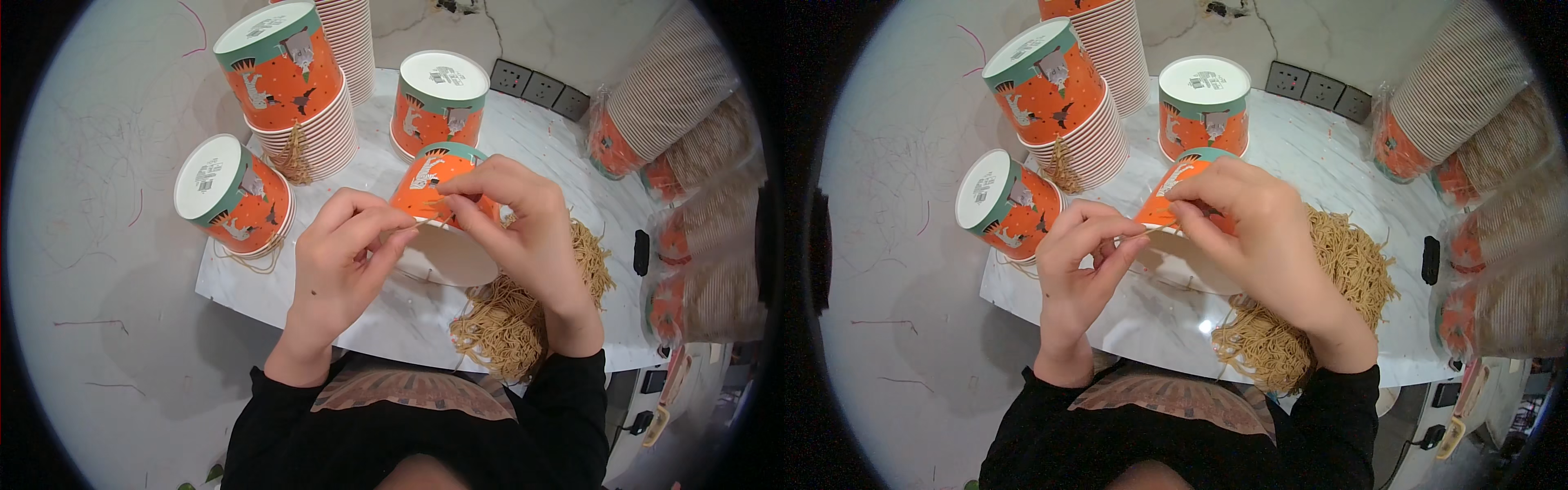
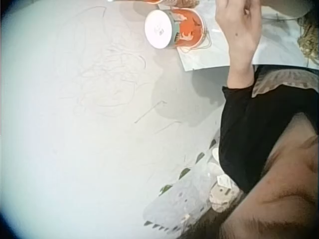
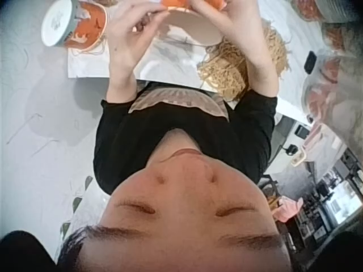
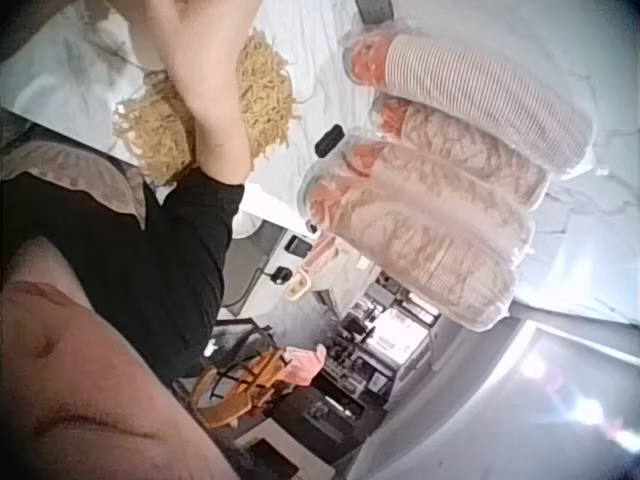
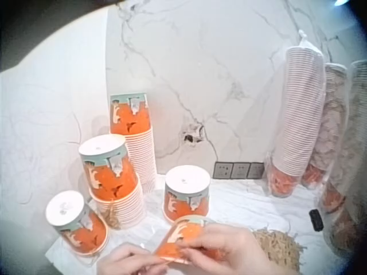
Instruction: Attaching elastic strings to paper buckets by threading them through pre-punched holes and tying knots to form handles.
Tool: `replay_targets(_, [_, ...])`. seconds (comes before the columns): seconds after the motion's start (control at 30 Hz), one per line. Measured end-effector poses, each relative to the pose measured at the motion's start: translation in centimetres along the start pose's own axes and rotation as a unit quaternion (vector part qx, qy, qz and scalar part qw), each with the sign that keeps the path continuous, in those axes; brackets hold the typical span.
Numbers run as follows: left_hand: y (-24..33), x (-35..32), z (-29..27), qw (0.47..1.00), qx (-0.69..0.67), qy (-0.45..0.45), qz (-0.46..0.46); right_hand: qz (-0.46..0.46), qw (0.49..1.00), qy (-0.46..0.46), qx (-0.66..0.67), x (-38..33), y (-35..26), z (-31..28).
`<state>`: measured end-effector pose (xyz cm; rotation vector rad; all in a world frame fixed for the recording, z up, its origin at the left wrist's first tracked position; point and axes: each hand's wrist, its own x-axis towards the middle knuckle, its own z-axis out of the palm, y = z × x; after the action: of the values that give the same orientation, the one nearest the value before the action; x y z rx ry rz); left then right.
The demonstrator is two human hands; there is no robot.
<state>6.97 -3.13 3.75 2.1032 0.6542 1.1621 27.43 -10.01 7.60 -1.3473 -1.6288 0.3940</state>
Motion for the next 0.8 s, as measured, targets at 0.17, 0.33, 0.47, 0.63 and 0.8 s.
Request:
replay_targets(0.17, [0.3, 0.2, 0.3, 0.999, -0.03, 0.006, 0.016, -0.103, 0.991, 0.003, -0.087, 0.0, 0.1, 1.0])
replay_targets(0.33, [-0.2, 0.0, 0.4, 0.999, -0.05, -0.002, 0.013, -0.13, 0.989, -0.026, -0.07, 0.0, -0.1, 1.3])
replay_targets(0.47, [0.2, -0.2, 0.9, 0.985, -0.14, 0.011, -0.097, -0.132, 0.988, -0.05, -0.056, 0.1, -0.2, 1.3])
replay_targets(0.63, [-0.5, -0.5, 0.8, 0.966, -0.207, -0.002, -0.153, -0.151, 0.98, -0.088, -0.092, 0.1, -0.3, 1.3])
replay_targets(0.8, [-2.2, -0.8, 0.5, 0.983, -0.153, -0.046, -0.088, -0.222, 0.961, -0.075, -0.151, -0.1, 0.2, 1.9])
